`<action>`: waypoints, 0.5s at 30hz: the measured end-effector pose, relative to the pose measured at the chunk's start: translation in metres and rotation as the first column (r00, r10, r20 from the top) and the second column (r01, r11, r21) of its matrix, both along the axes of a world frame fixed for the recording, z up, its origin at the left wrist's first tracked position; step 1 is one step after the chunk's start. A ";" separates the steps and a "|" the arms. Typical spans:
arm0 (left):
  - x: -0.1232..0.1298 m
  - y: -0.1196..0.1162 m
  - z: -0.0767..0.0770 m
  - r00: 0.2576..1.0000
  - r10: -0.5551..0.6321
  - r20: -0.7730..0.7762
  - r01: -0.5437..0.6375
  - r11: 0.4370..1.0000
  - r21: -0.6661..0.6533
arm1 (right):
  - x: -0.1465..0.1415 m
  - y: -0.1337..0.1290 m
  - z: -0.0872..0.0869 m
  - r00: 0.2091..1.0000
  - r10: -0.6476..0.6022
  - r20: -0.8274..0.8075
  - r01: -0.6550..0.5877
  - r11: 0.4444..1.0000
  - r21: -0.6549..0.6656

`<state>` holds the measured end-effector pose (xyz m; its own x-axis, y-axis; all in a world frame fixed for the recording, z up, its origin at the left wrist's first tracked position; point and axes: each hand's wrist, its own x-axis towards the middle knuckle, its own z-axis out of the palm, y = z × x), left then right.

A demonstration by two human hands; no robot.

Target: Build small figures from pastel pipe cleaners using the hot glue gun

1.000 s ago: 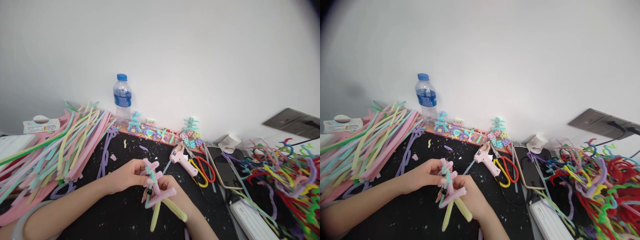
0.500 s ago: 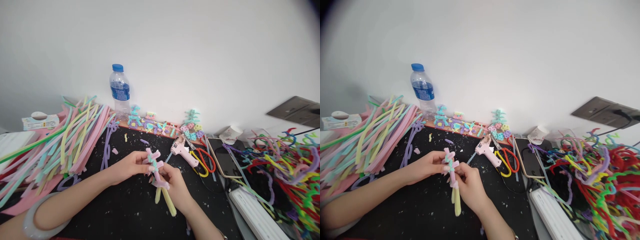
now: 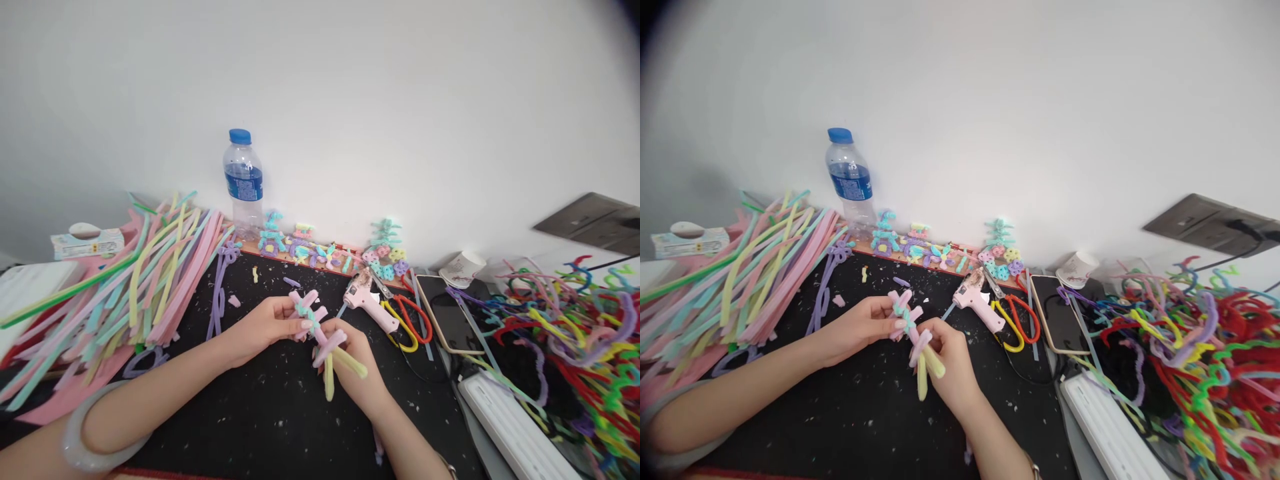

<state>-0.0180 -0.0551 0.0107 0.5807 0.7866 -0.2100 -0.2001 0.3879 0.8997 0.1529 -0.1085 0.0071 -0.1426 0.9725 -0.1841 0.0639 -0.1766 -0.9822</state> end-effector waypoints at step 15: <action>0.000 0.004 -0.006 0.959 0.283 -0.031 -0.284 0.957 -0.051 | 0.009 -0.015 0.013 0.821 -0.509 0.259 0.015 0.472 0.881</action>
